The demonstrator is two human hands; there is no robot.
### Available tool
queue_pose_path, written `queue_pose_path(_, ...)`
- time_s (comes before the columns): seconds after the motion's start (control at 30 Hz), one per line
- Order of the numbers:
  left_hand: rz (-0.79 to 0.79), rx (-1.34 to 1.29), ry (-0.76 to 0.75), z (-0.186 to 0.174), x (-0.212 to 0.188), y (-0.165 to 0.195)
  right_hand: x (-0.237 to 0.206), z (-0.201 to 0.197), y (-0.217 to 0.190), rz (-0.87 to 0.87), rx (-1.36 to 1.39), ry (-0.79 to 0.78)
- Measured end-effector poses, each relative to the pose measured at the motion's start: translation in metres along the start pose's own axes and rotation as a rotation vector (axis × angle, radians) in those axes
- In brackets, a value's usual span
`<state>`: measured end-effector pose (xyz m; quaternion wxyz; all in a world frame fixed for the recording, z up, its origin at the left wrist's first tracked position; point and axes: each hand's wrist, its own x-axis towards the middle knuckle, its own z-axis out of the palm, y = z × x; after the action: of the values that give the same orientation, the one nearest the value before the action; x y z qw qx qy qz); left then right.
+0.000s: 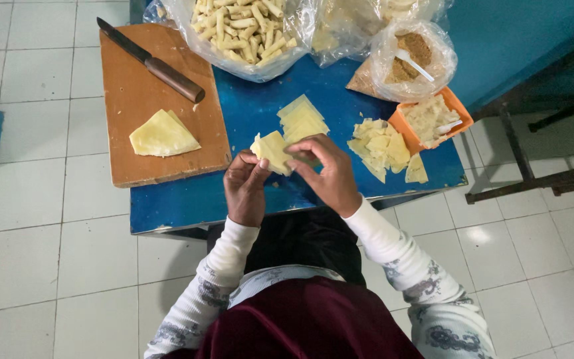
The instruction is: The person folds thin triangular dough pieces in half by hand and places each folded piece into an overlapping row on the blue table, building up a long strip. They occasionally scoop a substance from an orange container with a spoon and continue folding pieces from a pile of cut dough.
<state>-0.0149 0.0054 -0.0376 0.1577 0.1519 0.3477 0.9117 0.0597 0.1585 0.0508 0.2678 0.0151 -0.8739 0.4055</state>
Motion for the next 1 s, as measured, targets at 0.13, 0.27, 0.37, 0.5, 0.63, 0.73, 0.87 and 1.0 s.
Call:
queue_pose_path(0.13, -0.009, 0.025, 0.002, -0.005, 0.003, -0.004, 0.008, 0.021, -0.012, -0.015, -0.016, 0.0)
queue_pose_path(0.27, 0.008, 0.099, 0.007, -0.008, 0.004, -0.007, 0.005, 0.022, -0.006, 0.002, 0.117, 0.02)
queue_pose_path(0.37, -0.041, 0.071, -0.008, -0.004, 0.004, -0.005, 0.003, 0.018, 0.006, 0.057, 0.084, 0.013)
queue_pose_path(0.5, -0.06, 0.153, 0.003, 0.006, 0.003, 0.003, 0.003, 0.016, 0.019, 0.278, 0.263, -0.04)
queue_pose_path(0.63, -0.008, 0.363, -0.073, 0.013, 0.003, 0.009, -0.001, 0.019, 0.027, 0.149, 0.252, -0.021)
queue_pose_path(0.73, -0.004, 0.35, -0.067, 0.015, 0.002, 0.006, -0.009, 0.025, 0.035, 0.137, 0.248, -0.024)
queue_pose_path(0.87, -0.001, 0.204, -0.083, 0.012, 0.001, 0.005, -0.014, 0.026, 0.057, 0.459, 0.863, -0.035)
queue_pose_path(1.0, -0.059, 0.198, -0.007, 0.009, 0.002, 0.006, -0.012, 0.013, 0.075, 0.726, 1.222, 0.13)
